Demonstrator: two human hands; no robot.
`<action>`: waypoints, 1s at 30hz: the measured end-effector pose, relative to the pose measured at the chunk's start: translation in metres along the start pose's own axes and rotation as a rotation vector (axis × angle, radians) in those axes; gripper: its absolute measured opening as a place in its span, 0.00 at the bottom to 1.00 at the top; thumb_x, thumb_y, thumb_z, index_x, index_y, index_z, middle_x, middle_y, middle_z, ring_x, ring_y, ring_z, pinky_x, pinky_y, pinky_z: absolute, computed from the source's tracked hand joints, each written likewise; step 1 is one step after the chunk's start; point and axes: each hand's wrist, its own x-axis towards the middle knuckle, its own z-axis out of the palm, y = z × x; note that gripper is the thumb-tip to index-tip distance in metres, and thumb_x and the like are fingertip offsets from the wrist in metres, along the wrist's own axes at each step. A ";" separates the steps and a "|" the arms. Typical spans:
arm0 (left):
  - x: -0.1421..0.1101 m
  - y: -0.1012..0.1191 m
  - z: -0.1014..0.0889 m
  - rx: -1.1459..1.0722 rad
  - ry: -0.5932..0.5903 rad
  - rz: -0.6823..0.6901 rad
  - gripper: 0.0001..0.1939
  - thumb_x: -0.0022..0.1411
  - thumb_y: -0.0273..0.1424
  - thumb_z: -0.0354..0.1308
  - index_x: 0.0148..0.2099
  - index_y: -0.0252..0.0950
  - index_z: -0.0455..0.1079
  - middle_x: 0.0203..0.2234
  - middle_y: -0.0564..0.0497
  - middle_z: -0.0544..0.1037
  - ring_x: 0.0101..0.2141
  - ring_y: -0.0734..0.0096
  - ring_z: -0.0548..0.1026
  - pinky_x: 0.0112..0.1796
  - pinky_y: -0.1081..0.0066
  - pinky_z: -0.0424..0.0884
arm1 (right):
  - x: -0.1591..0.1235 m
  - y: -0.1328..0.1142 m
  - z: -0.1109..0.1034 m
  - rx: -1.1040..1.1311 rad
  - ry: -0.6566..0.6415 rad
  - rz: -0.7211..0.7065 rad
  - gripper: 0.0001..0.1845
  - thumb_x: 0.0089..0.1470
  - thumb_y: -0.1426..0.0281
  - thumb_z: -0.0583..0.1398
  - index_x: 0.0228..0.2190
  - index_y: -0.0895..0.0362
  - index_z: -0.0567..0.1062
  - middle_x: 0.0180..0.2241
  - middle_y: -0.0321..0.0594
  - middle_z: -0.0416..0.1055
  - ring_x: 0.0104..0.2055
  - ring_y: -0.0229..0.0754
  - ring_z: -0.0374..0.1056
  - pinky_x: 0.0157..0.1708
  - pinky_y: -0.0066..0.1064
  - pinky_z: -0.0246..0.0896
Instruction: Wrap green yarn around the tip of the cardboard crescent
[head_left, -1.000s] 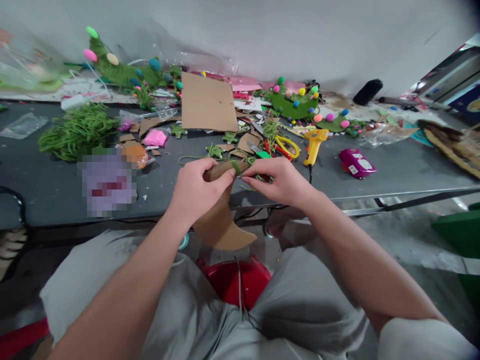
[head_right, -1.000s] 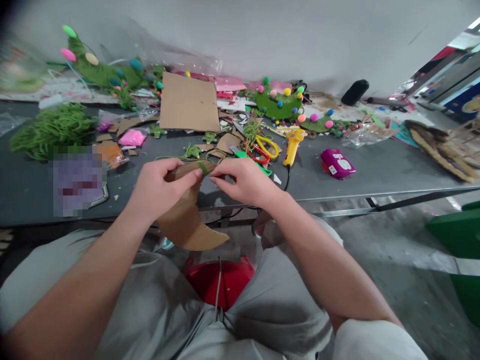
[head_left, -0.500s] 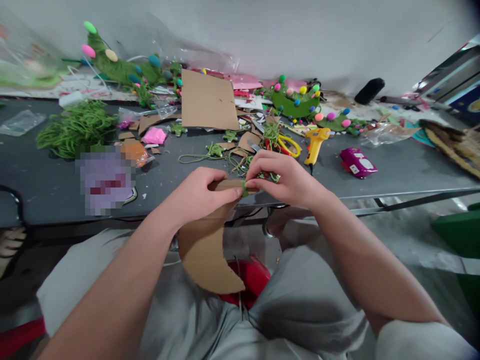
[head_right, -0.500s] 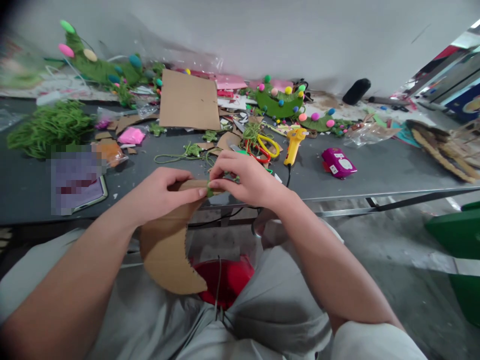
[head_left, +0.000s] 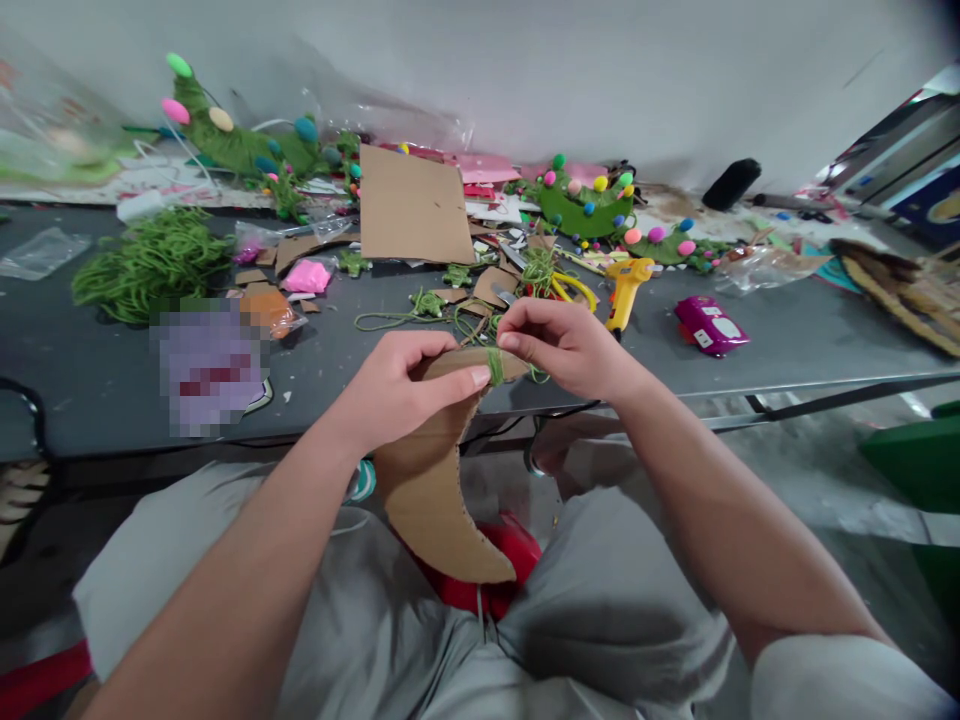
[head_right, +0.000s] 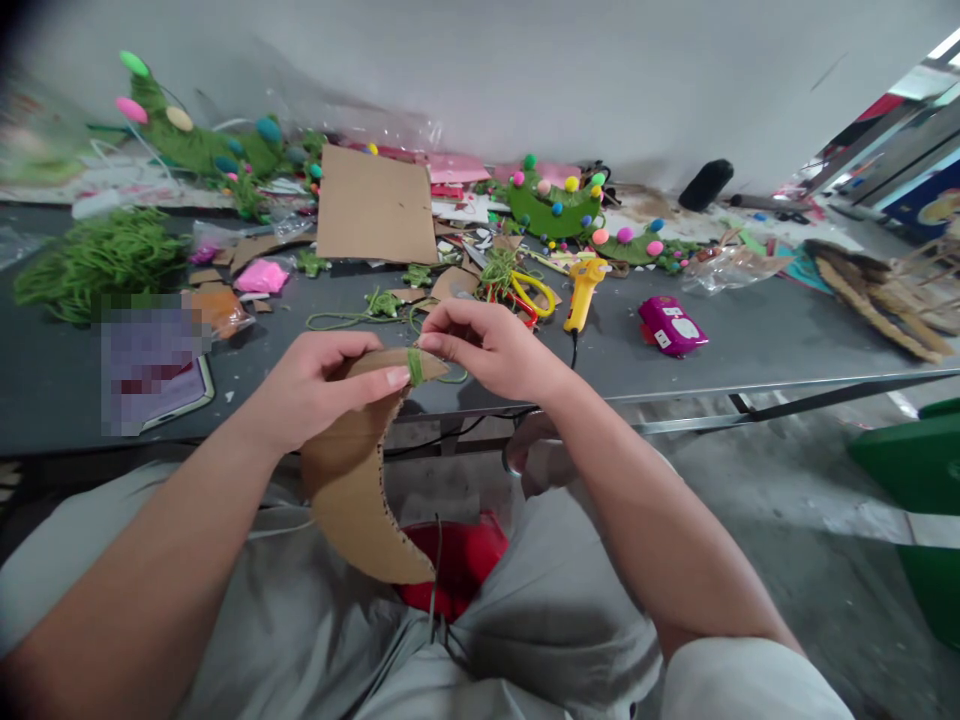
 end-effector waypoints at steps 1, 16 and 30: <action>0.000 -0.001 0.001 -0.012 0.004 0.004 0.18 0.59 0.42 0.64 0.26 0.34 0.67 0.20 0.57 0.64 0.23 0.77 0.61 0.24 0.74 0.55 | 0.000 0.000 0.001 0.007 0.009 -0.008 0.13 0.61 0.61 0.62 0.33 0.60 0.73 0.27 0.33 0.64 0.27 0.31 0.55 0.25 0.25 0.50; 0.000 -0.003 0.002 -0.072 0.056 0.064 0.16 0.60 0.42 0.64 0.28 0.34 0.71 0.21 0.56 0.67 0.25 0.76 0.64 0.27 0.73 0.58 | 0.003 0.001 0.007 0.097 0.031 -0.005 0.12 0.63 0.63 0.60 0.33 0.60 0.72 0.27 0.34 0.63 0.28 0.33 0.55 0.27 0.27 0.52; 0.006 -0.009 0.010 0.200 0.465 -0.020 0.18 0.57 0.41 0.63 0.24 0.36 0.64 0.18 0.57 0.59 0.23 0.74 0.56 0.24 0.70 0.51 | 0.001 0.005 0.017 -0.287 0.044 -0.026 0.10 0.61 0.67 0.59 0.31 0.59 0.76 0.24 0.33 0.67 0.25 0.32 0.56 0.28 0.27 0.53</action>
